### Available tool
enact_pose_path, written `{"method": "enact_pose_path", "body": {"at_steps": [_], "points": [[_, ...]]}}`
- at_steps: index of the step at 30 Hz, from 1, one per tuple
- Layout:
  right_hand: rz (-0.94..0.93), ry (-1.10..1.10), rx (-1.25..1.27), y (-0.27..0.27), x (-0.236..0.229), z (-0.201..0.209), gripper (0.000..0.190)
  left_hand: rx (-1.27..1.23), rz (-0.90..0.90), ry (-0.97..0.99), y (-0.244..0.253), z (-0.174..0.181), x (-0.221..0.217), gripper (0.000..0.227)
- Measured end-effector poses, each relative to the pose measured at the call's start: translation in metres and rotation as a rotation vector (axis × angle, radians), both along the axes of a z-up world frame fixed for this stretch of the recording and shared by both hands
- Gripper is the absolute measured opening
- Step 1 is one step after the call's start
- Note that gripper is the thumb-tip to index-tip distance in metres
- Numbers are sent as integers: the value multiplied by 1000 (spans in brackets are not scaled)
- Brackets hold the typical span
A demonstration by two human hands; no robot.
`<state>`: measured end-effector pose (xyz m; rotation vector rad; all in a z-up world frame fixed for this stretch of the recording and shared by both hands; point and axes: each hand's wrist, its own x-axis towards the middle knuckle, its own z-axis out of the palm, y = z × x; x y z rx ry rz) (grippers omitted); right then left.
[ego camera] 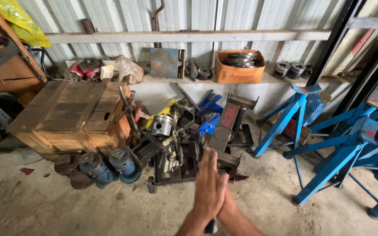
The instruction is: The person holds a metal piston and wipes it with a cloth. They rotate the piston to clean different sides and the top surface, repeatedly rubbing the cloth over the metal part in a workshop setting.
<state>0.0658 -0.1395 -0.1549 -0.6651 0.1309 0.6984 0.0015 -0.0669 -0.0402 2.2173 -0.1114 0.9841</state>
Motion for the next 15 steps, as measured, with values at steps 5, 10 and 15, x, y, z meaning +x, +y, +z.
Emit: {"method": "enact_pose_path", "body": {"at_steps": [5,10,15], "points": [[-222,46,-250,-42,30,84,48,-80,-238,31,-41,2,-15,71],[-335,-13,-32,-77,62,115,23,-412,-662,177,-26,12,-1,64],[-411,-51,-58,-80,49,146,23,-1378,-818,125,33,22,6,82]]}}
